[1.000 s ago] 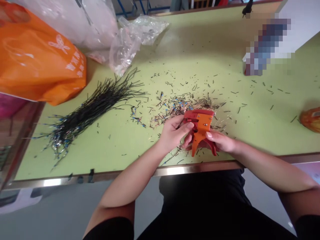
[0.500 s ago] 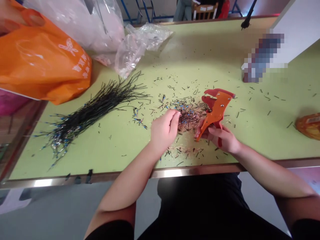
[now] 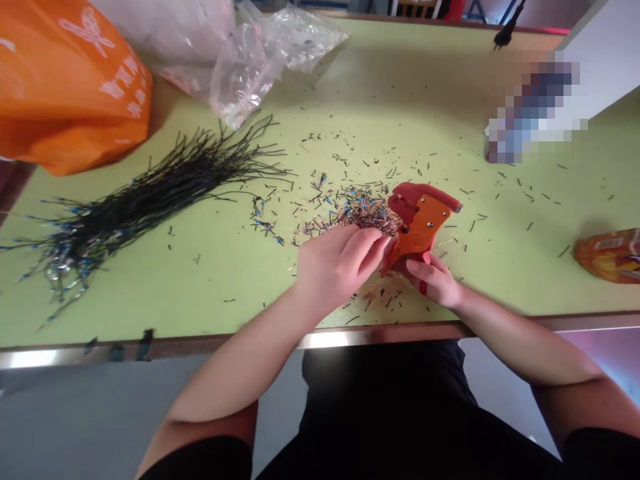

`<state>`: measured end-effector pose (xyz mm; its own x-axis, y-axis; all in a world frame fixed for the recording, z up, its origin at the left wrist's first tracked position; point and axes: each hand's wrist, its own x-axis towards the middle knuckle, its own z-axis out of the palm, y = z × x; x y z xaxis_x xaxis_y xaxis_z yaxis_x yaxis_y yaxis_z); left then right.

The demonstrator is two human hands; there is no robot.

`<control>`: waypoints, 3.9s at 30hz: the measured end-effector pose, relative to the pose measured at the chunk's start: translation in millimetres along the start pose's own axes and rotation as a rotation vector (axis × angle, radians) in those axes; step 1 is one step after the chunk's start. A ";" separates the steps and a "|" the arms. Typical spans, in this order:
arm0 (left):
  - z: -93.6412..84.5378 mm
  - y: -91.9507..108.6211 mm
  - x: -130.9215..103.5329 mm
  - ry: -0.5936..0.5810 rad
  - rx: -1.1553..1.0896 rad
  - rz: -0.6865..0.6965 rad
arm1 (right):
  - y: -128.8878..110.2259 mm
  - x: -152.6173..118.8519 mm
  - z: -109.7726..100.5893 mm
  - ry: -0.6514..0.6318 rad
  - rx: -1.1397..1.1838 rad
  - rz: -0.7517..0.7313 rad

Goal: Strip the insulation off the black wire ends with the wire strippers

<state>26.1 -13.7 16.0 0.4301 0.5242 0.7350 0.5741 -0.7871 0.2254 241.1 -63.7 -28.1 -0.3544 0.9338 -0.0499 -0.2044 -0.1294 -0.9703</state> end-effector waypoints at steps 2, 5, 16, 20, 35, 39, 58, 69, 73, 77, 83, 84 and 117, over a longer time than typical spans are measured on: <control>1.5 1.5 -0.8 0.004 -0.034 -0.004 | 5.6 -1.4 -3.1 0.020 0.011 0.023; 3.4 0.5 -1.2 -0.042 -0.082 -0.051 | 3.0 -1.2 -2.0 0.001 0.003 0.048; -1.9 1.3 2.3 -0.036 -0.055 -0.055 | -2.3 -5.7 5.0 0.000 0.023 0.107; -0.2 7.6 0.6 -0.032 -0.062 0.017 | 6.7 -10.2 3.1 0.055 0.056 0.107; -4.0 14.8 2.2 -0.022 -0.064 0.082 | 21.3 -15.0 5.4 0.261 0.032 0.139; -2.7 16.2 2.9 -0.012 -0.073 0.072 | 23.2 -16.9 4.3 0.313 0.008 0.161; -1.0 14.9 0.3 -0.025 -0.100 0.038 | 8.1 -6.6 13.6 0.120 -0.012 0.028; -3.8 0.9 4.9 -0.021 -0.213 -0.137 | -12.2 7.7 7.4 -0.009 0.203 0.144; -2.5 -10.8 6.8 -0.015 -0.267 -0.312 | -22.3 7.5 0.5 -0.127 0.340 0.191; 2.2 -15.2 3.5 -0.071 -0.311 -0.336 | -18.1 4.0 -2.9 -0.235 0.422 0.210; 9.0 -18.3 -1.8 -0.119 -0.343 -0.446 | -12.9 2.6 -4.0 -0.293 0.428 0.231; 9.6 -19.2 -1.9 -0.120 -0.335 -0.454 | -12.4 2.5 -4.3 -0.302 0.422 0.228; 5.0 -23.2 -2.7 -0.205 -0.173 -0.390 | -10.2 1.6 5.5 -0.184 0.309 0.249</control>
<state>15.2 4.8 5.6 0.3437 0.8312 0.4369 0.6029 -0.5520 0.5760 237.6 -62.7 -16.9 -0.5785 0.7900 -0.2033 -0.3457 -0.4631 -0.8161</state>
